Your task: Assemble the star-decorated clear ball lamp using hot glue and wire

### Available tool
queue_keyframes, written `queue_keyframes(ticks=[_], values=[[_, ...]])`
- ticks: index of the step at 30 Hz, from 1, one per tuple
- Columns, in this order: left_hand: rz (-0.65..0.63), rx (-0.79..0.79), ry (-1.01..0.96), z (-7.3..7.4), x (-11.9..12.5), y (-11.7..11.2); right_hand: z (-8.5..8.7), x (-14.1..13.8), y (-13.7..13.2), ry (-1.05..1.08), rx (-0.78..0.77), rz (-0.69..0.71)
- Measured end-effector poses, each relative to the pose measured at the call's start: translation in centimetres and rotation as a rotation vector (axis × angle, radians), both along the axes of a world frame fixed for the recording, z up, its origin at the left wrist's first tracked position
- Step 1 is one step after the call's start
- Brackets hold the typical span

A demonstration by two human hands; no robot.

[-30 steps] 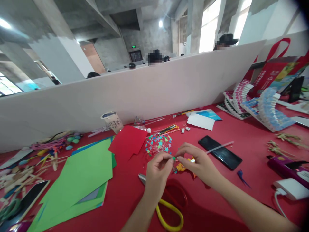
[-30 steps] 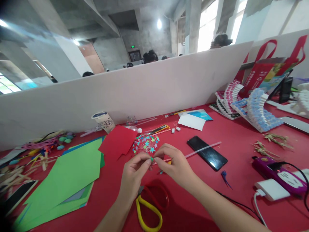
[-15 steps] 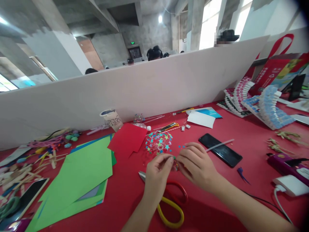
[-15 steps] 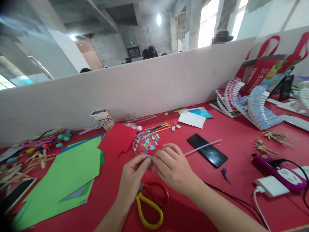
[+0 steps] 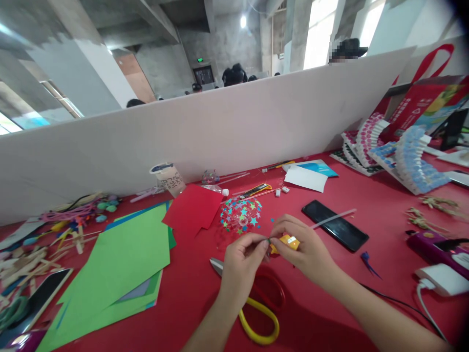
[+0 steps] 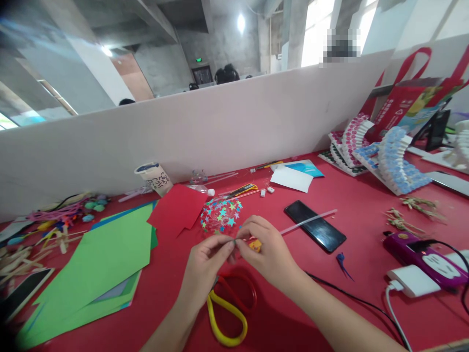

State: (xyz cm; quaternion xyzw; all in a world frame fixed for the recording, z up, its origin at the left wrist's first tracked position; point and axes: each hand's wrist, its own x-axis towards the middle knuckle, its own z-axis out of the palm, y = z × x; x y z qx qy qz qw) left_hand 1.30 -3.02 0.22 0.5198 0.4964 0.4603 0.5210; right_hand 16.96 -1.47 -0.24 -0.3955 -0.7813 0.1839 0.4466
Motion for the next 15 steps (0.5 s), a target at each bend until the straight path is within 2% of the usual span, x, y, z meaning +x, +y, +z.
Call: queue_keyframes(ticks=[4,7,11,15], values=[[-0.017,-0.001,0.032,-0.1,0.2,0.2,0.2,0.1,0.2,-0.012,-0.167,-0.008],[0.010,0.004,0.050,-0.1,-0.2,0.5,-0.5,1.5,0.8,-0.098,-0.264,-0.070],[0.097,0.030,0.058,-0.6,-1.4,1.1,-3.8,4.9,1.7,-0.285,-0.421,-0.275],[0.138,0.037,0.057,-1.3,-2.4,1.7,-7.9,7.0,1.9,-0.390,-0.613,-0.226]])
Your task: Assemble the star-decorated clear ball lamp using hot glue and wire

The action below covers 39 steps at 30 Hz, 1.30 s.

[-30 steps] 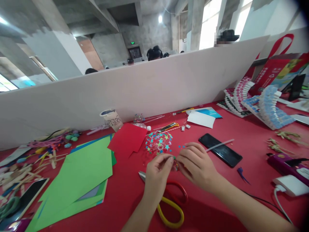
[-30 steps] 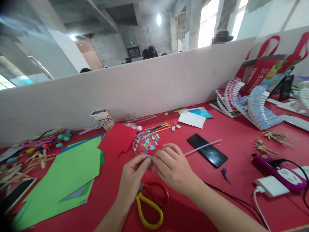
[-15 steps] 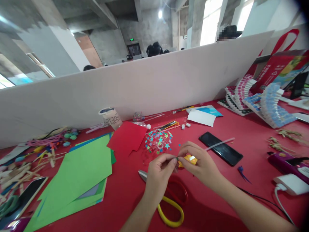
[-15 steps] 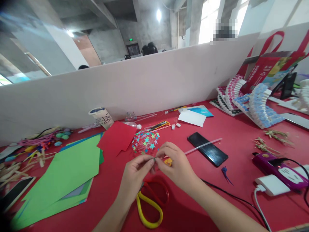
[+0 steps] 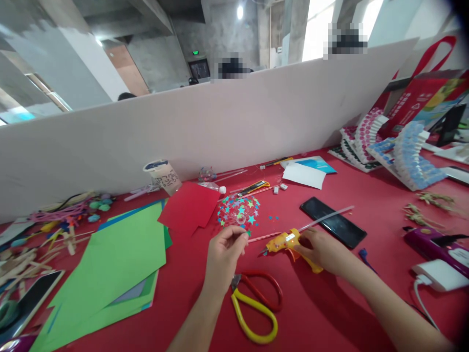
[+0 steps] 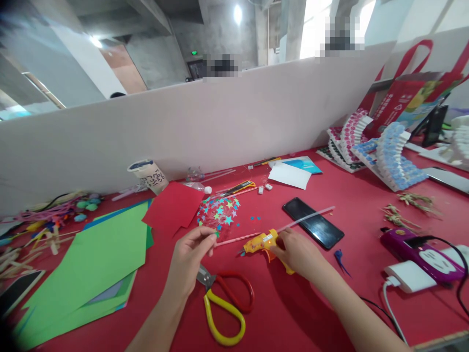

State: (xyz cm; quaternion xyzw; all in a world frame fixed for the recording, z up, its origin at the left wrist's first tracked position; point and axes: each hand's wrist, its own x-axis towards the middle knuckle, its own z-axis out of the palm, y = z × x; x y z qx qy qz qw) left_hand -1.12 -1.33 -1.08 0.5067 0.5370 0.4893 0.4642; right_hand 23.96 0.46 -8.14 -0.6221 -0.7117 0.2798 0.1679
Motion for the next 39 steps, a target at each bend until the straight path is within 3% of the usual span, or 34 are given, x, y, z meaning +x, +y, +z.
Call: queue_keyframes(ticks=[3,5,10,16,21,27,33,37,39], values=[[0.016,-0.008,0.005,0.0,-0.1,0.1,-1.3,0.0,0.1,0.073,-0.116,0.035],[0.022,-0.015,0.009,0.3,-0.1,0.0,-1.1,-0.1,0.1,0.166,-0.179,0.034],[0.063,-0.011,0.026,1.2,-0.3,-0.4,2.3,-0.2,-0.8,0.550,-0.320,0.018],[0.059,0.069,0.113,2.4,-0.2,-1.0,5.8,-0.9,-2.4,0.896,-0.326,-0.106],[0.085,0.101,0.205,3.8,0.2,-1.8,7.5,-2.5,-3.7,0.977,-0.384,-0.196],[0.093,0.133,0.267,4.6,0.4,-2.2,9.5,-4.1,-5.7,0.978,-0.341,-0.143],[0.095,0.161,0.304,5.1,0.6,-2.3,9.5,-4.3,-6.8,0.797,-0.132,-0.217],[0.086,0.163,0.313,5.3,0.6,-2.5,9.4,-4.6,-7.0,0.771,-0.118,-0.363],[0.084,0.163,0.318,5.3,0.6,-2.6,9.4,-4.7,-7.0,0.794,-0.110,-0.365]])
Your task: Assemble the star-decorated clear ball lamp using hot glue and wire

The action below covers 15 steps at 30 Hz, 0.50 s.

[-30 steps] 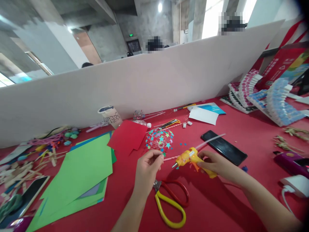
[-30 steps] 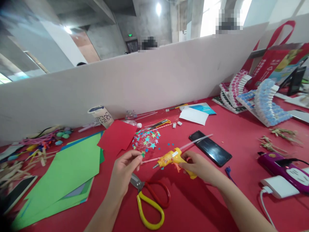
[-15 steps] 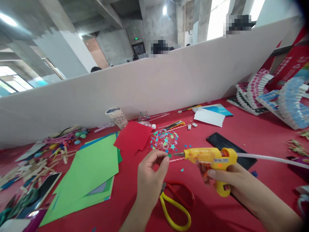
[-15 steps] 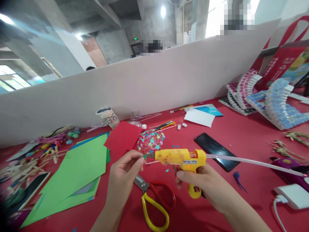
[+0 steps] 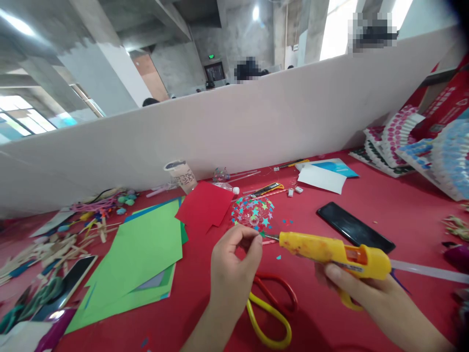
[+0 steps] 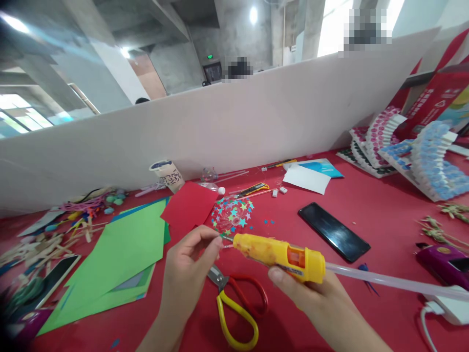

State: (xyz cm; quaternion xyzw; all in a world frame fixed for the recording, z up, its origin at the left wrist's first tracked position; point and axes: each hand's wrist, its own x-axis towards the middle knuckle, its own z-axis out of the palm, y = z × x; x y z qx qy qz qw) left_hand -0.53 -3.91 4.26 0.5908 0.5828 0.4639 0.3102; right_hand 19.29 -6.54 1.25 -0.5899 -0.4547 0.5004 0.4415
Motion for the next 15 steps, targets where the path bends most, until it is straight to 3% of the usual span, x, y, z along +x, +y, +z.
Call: queue_keyframes(ticks=[4,8,15], values=[[0.016,0.006,0.001,0.2,0.0,-0.2,-0.3,0.2,0.3,-0.027,0.055,0.107],[0.008,0.008,-0.008,0.3,0.1,-0.1,-1.1,0.6,0.4,-0.061,0.071,0.118],[0.003,0.028,-0.022,0.2,0.3,-0.2,-2.2,1.0,0.2,-0.058,-0.034,0.122]])
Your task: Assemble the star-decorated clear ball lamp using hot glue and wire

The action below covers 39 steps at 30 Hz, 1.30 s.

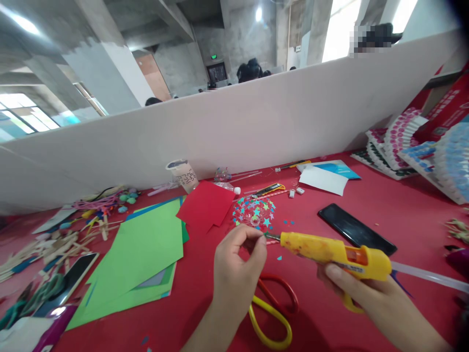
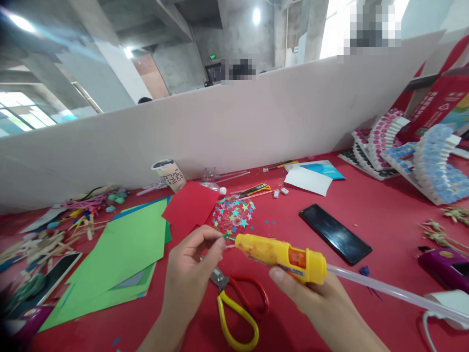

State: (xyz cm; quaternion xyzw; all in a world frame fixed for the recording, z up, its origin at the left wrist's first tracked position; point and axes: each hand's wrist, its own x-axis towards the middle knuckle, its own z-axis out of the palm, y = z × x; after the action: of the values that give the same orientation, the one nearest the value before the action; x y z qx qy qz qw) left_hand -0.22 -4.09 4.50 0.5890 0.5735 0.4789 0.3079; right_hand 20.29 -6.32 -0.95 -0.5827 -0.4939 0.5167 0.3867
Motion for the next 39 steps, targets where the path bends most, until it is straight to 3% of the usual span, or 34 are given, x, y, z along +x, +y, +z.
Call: queue_keyframes(ticks=[8,12,16,21,26,39], values=[[-0.015,0.027,0.002,0.1,0.0,-0.2,0.9,-0.6,-0.4,-0.003,-0.022,-0.088],[0.010,0.015,-0.014,0.5,0.2,-0.2,1.1,-0.8,-0.5,0.002,0.002,-0.022],[0.004,0.038,-0.008,0.6,0.3,-0.2,1.2,-0.8,-0.5,0.023,-0.019,-0.100],[0.013,0.041,-0.004,0.5,0.3,-0.4,0.8,-0.3,-0.2,0.017,-0.032,0.000],[0.013,0.062,0.005,0.5,0.4,-0.4,1.6,-0.9,-0.6,0.010,-0.015,-0.113],[0.018,0.122,0.053,0.3,0.4,-0.2,2.2,-1.3,-0.9,0.012,-0.050,-0.144]])
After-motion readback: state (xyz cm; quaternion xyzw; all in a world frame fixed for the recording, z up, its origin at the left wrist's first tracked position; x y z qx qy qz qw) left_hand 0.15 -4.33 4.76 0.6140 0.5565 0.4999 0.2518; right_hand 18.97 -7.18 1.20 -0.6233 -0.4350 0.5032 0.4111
